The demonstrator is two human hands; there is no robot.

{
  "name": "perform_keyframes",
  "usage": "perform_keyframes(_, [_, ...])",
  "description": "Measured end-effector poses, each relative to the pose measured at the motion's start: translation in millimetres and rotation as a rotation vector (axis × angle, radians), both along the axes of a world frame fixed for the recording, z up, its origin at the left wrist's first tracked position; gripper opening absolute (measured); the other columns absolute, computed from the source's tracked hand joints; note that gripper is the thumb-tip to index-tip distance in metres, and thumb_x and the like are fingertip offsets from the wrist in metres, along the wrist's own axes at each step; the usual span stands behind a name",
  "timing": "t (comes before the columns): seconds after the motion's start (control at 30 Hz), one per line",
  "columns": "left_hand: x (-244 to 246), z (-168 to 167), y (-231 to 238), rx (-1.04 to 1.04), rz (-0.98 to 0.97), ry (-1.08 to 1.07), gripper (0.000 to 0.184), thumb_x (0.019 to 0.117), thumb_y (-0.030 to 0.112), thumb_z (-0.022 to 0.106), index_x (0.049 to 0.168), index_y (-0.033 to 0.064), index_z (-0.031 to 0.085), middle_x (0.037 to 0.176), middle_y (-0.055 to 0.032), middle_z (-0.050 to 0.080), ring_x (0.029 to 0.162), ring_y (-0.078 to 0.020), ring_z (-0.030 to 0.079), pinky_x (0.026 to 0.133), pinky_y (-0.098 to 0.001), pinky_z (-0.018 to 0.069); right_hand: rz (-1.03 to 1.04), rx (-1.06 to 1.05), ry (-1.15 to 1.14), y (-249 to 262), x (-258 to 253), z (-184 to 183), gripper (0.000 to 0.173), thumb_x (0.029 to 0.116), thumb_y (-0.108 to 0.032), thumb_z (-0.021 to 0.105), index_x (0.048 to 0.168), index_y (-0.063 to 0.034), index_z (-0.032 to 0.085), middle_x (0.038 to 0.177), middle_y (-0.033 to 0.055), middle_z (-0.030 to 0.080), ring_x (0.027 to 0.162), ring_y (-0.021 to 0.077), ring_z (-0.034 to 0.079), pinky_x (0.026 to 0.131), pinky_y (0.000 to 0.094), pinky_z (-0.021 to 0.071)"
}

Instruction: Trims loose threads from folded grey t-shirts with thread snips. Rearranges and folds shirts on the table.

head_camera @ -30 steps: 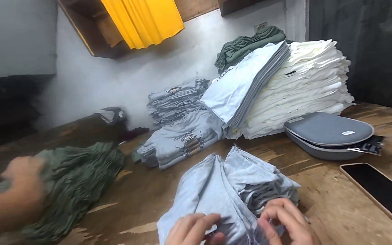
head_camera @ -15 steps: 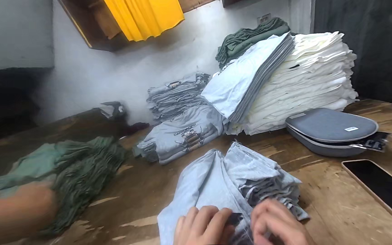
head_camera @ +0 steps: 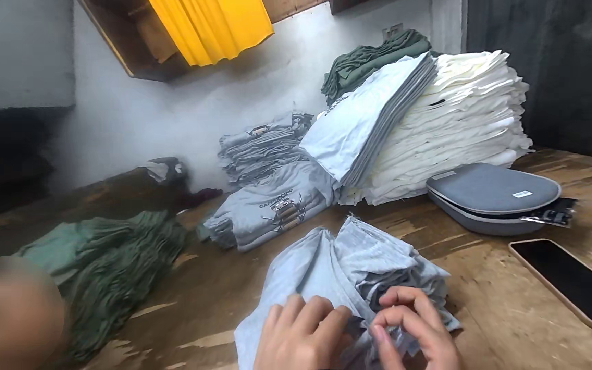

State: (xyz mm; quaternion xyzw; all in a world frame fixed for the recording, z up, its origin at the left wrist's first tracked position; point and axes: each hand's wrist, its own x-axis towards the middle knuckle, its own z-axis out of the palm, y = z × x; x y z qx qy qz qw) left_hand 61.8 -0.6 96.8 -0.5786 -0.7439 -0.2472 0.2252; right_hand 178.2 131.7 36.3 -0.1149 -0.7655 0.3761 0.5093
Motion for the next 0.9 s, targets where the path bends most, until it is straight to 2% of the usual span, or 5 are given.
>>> perform_keyframes(0.13, [-6.3,-6.7,-2.8,0.043,-0.02,-0.057,0.011,0.0915,0.018,0.072,0.098,0.0172,0.081,0.093,-0.0026,0.075,0.082,-0.0245,0.066,0.071,-0.0436,0.0481,0.032,0.24,0.004,9.6,2.4,-10.1,0.01,0.0913,-0.02,0.071,0.086,-0.0126,0.075,0.107,0.0115,0.067,0.104,0.0171,0.06,0.092,0.0312,0.0481])
perform_keyframes(0.37, [-1.4,-14.9,-3.4,0.076,-0.052,-0.16,0.016,0.092,0.017,0.073,0.106,0.0136,0.08,0.098,-0.0069,0.074,0.085,-0.0266,0.067,0.073,-0.0456,0.0508,0.117,0.015,0.109,6.7,-0.3,-11.0,0.009,0.0924,-0.013,0.071,0.088,-0.0061,0.073,0.106,0.0084,0.064,0.108,0.0081,0.059,0.093,0.0211,0.0502])
perform_keyframes(0.6, [-7.9,-18.2,-13.8,0.064,-0.083,-0.364,0.031,0.0904,0.02,0.077,0.116,0.0021,0.074,0.096,-0.0153,0.069,0.083,-0.0263,0.066,0.074,-0.0427,0.0552,0.037,0.363,-0.133,17.0,14.0,-15.0,0.031,0.0905,-0.037,0.054,0.078,-0.0164,0.073,0.097,0.008,0.072,0.102,0.0277,0.06,0.098,0.0498,0.0363])
perform_keyframes(0.73, [-16.9,-30.9,-18.1,0.087,-0.195,-0.587,0.015,0.0853,-0.003,0.068,0.098,-0.0004,0.076,0.089,-0.0111,0.067,0.079,-0.0155,0.066,0.07,-0.03,0.0564,-0.188,0.457,-0.1,-4.5,4.1,-3.6,0.049,0.0899,-0.061,0.068,0.098,-0.0128,0.071,0.097,0.0116,0.071,0.094,0.0273,0.064,0.093,0.0482,0.0427])
perform_keyframes(0.9, [-24.5,-29.0,-11.4,0.19,-0.205,-0.722,0.015,0.0932,-0.004,0.059,0.105,0.0,0.067,0.088,-0.0028,0.069,0.072,-0.0053,0.063,0.065,-0.0239,0.055,0.138,0.147,-0.004,-2.5,-26.5,2.7,0.017,0.0844,-0.011,0.08,0.101,-0.0111,0.077,0.088,-0.0022,0.074,0.091,0.0143,0.066,0.097,0.0455,0.0449])
